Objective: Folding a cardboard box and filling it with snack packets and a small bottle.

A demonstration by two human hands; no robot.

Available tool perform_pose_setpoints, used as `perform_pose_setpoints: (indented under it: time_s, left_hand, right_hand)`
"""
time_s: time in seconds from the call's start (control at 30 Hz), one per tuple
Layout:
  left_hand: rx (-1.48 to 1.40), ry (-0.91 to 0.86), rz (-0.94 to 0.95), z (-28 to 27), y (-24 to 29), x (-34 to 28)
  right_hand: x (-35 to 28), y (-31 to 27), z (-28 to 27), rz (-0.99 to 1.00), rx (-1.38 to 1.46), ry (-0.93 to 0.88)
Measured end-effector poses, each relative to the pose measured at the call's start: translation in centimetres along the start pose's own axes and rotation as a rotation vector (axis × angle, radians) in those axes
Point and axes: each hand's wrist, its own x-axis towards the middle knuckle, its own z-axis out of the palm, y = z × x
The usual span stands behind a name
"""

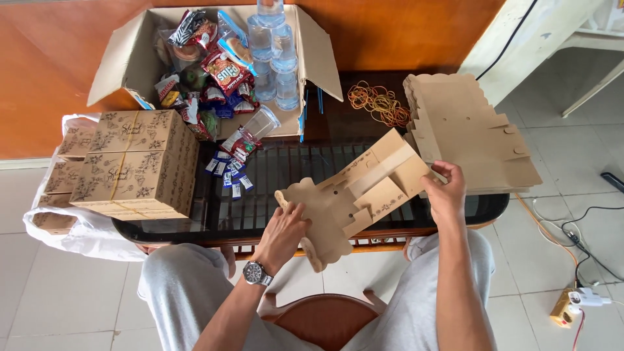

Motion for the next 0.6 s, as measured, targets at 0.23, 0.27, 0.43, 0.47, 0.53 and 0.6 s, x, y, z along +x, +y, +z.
perform_pose_setpoints:
  time_s: [0.23,0.27,0.43,0.47,0.53,0.6]
  left_hand:
    - [-0.129,0.01,0.004,-0.3,1.9,0.9]
    - [-0.078,0.021,0.001,-0.3,2.4,1.1]
    - [0.0,0.102,0.045,1.9,4.2,2.8]
    - [-0.042,0.142,0.054,2.9,4.4,3.3]
    - [-0.086,0.18,0.066,3.8,5.0,4.2]
    - [-0.073,0.31,0.121,3.9,5.7,4.7]
  right_hand:
    - [-0.8,-1.1,1.4,0.188,0.423,-0.19]
    - [-1.2,-1.2,1.4,0.212,0.379,-0.229]
    - [-4.4,-5.4,1.7,0.231,0.091,-0.375]
    - [-4.7,-5.6,1.8,0.19,-0.047,-0.408]
    - [-4.7,-5.1,1.9,0.152,-0.186,-0.438]
    - [-4.1,-3.3,2.1,0.006,-0.495,-0.512]
